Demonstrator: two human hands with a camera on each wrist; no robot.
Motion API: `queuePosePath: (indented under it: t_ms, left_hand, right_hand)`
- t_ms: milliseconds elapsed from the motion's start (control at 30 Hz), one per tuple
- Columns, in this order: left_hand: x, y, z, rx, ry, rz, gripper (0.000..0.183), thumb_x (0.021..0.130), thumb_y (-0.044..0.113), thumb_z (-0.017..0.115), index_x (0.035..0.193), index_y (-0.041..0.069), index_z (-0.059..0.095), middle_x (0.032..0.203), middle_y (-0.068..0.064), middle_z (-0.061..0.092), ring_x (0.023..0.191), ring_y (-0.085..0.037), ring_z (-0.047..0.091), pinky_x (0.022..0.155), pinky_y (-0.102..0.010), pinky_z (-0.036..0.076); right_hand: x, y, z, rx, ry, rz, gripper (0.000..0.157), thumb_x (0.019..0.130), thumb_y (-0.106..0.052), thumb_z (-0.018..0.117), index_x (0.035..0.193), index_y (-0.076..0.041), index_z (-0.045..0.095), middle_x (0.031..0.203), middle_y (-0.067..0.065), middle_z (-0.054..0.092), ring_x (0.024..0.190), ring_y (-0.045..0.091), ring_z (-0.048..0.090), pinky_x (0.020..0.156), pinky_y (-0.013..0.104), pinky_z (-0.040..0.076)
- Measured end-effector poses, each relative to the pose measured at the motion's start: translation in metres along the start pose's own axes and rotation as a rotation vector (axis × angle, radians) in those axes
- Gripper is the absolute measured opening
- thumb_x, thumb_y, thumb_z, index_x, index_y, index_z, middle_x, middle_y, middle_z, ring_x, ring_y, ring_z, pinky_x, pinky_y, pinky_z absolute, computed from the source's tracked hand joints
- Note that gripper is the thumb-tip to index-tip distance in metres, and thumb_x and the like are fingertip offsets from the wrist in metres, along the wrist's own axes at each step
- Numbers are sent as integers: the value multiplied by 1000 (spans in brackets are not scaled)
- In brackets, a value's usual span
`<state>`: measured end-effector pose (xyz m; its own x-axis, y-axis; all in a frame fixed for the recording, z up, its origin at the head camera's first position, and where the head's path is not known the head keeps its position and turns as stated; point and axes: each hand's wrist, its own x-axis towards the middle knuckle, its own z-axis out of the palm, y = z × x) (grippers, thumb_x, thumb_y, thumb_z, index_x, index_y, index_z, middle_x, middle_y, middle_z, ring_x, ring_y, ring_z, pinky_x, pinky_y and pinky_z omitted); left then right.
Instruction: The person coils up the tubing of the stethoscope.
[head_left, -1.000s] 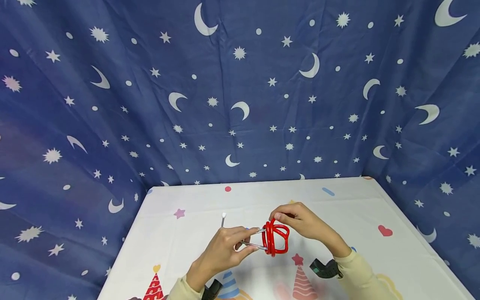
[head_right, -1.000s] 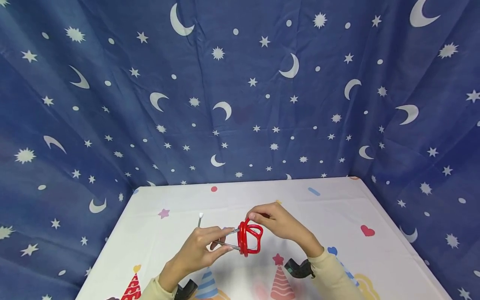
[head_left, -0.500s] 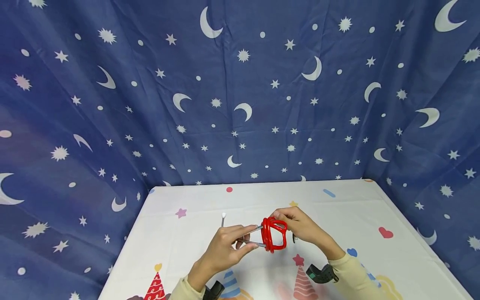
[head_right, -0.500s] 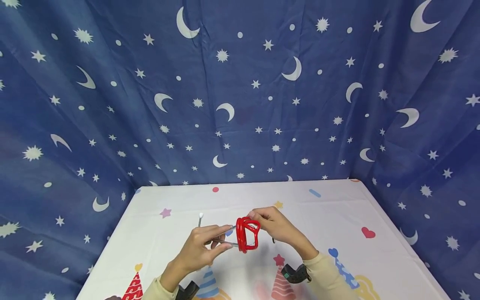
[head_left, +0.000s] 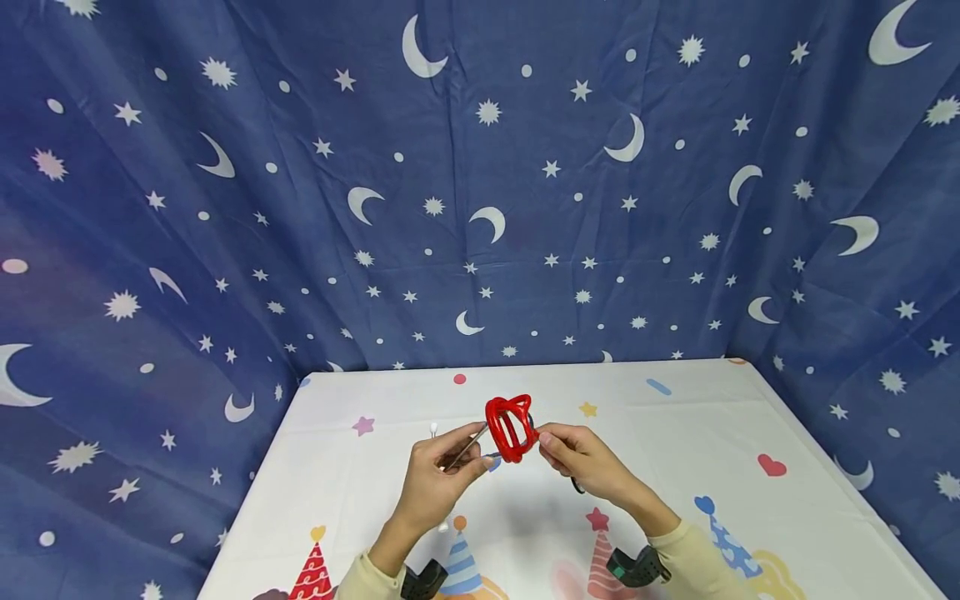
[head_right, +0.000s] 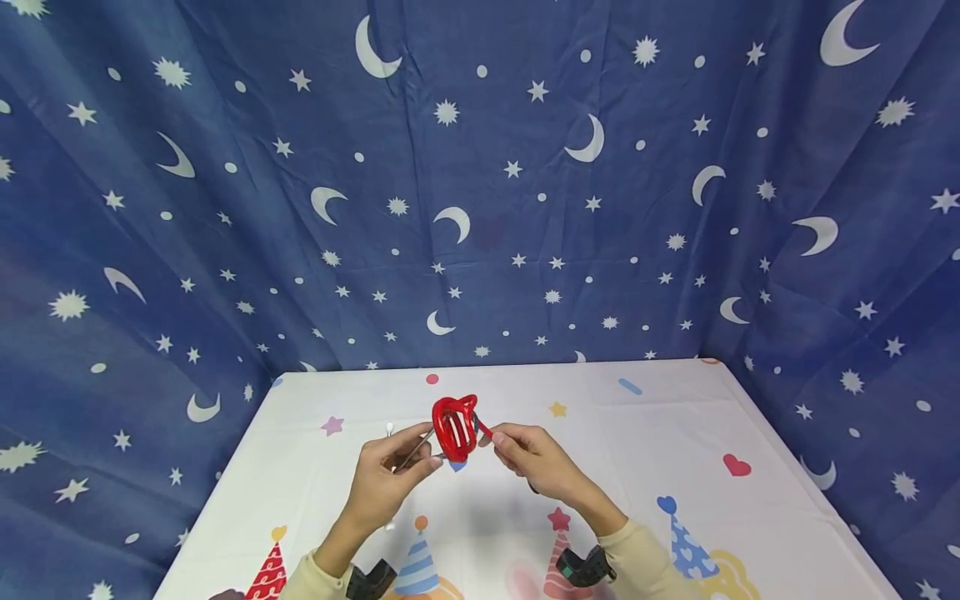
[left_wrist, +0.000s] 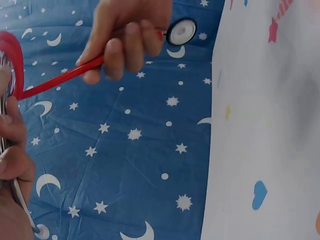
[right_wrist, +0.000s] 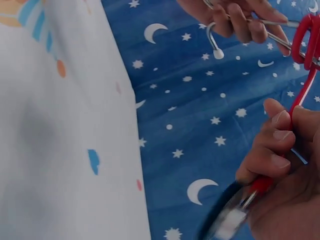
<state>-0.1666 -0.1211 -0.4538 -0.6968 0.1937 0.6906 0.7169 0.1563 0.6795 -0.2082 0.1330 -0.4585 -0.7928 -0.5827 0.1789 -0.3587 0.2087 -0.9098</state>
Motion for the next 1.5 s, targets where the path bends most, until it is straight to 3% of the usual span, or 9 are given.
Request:
queuePosePath:
  t_ms: [300,467,633,800,1033,1233,1500]
  left_hand:
    - [0,-6,-1,56,71,-70,40,80,0,78,118,-3,66,69,-6,64,57,0,47,47,-16,42]
    - [0,-8,0,77,85,-118,39,82,7,78,120,2,67,70,-4,65,58,0,49,48,-16,43]
    - [0,-10,0,125,128,-174,38,83,16,79,118,3,68,69,0,64,56,0,48,47,-17,42]
    - [1,-11,1,153,187,-233,38,81,14,81,116,3,70,70,0,64,56,0,48,49,-16,42]
    - [2,-11,2,172,193,-190,40,78,10,82,115,2,70,69,0,64,58,-1,47,49,-16,41]
    - [1,-15,2,221,155,-178,38,81,16,81,116,4,70,68,2,62,58,0,46,49,-14,39]
    - [-1,-22,3,293,120,-76,40,83,17,79,119,3,68,70,5,59,58,2,43,46,-13,35]
  right_hand:
    - [-5,1,7,-13,22,48,26,105,-26,45,112,-12,66,68,2,46,56,1,40,51,20,41]
    - [-7,0,10,-23,66,50,26,104,-24,50,115,-7,67,67,3,48,54,1,41,47,20,39]
    - [-13,-6,15,2,61,58,28,102,-15,52,124,-1,62,76,8,58,59,3,53,51,26,51]
    - [-19,-17,20,20,47,79,35,101,-18,55,131,0,58,82,14,63,63,8,62,61,33,58]
    - [-22,-24,22,14,52,71,36,101,-20,55,131,0,58,83,15,65,62,6,60,59,29,56]
    - [-25,-27,25,46,30,56,35,101,-18,55,131,0,58,82,15,65,61,5,59,57,29,56]
    - [-27,-27,27,80,30,71,36,102,-19,53,130,3,57,83,15,64,60,5,57,56,28,55]
